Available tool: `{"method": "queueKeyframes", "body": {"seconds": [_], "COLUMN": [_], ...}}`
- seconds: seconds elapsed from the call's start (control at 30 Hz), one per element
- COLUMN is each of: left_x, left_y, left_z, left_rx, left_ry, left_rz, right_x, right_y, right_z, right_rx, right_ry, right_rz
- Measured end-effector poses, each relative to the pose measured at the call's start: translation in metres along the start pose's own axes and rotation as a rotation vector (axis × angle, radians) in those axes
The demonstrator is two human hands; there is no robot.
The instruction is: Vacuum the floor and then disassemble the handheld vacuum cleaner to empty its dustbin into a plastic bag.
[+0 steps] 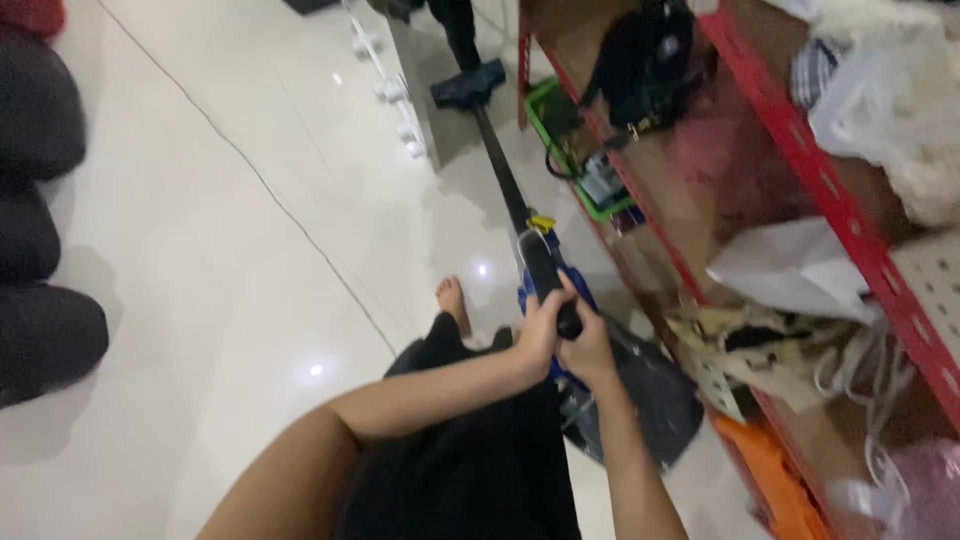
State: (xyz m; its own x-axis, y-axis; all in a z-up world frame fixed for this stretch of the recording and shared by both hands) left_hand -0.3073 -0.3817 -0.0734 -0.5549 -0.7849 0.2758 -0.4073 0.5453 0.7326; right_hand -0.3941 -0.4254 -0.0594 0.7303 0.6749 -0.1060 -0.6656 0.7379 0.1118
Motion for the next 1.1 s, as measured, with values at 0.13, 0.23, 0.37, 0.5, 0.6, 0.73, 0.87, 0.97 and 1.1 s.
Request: {"method": "queueKeyframes", "body": {"seconds": [0.13, 0.23, 0.37, 0.5, 0.6, 0.73, 0.87, 0.97, 1.1], "left_x": [0.005, 0.005, 0.003, 0.006, 0.009, 0.017, 0.016, 0.012, 0.003], "left_y": [0.05, 0.081, 0.104, 0.115, 0.125, 0.119, 0.096, 0.073, 0.035], "left_z": [-0.013, -0.022, -0.01, 0.01, 0.017, 0.019, 0.016, 0.011, -0.001], "left_rx": [-0.1, -0.128, -0.152, -0.101, -0.106, -0.086, -0.067, -0.03, 0.023], "left_ry": [-0.028, 0.006, 0.021, 0.152, 0.212, 0.235, 0.258, 0.26, 0.259], "left_rz": [0.016, 0.064, 0.093, 0.092, 0.076, 0.057, 0.027, 0.013, -0.014], "right_x": [-0.006, -0.005, -0.004, -0.012, -0.019, -0.026, -0.023, -0.016, -0.003], "right_y": [0.028, 0.052, 0.073, 0.088, 0.089, 0.082, 0.059, 0.038, 0.006], "right_z": [0.051, 0.066, 0.094, 0.103, 0.131, 0.115, 0.112, 0.096, 0.084], "right_rx": [0.097, 0.04, 0.144, 0.176, 0.1, 0.082, 0.073, 0.113, 0.188], "right_ry": [0.028, 0.029, 0.042, 0.01, 0.131, 0.093, 0.185, 0.184, 0.14], "right_rz": [0.018, 0.018, 0.024, 0.045, 0.122, 0.14, 0.145, 0.151, 0.164]}}
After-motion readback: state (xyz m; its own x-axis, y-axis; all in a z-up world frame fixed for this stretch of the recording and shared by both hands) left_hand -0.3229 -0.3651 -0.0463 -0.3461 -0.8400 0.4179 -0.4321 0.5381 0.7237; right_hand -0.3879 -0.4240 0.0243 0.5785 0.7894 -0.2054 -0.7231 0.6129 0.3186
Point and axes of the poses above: each hand's wrist, its own y-axis away from the middle knuckle, its own x-axis out of the palm, z = x × y, the point moved 1 cm from there along -y, towards the middle knuckle, and after that the axes turned 1 degree about -y, right-handed, at the moved point
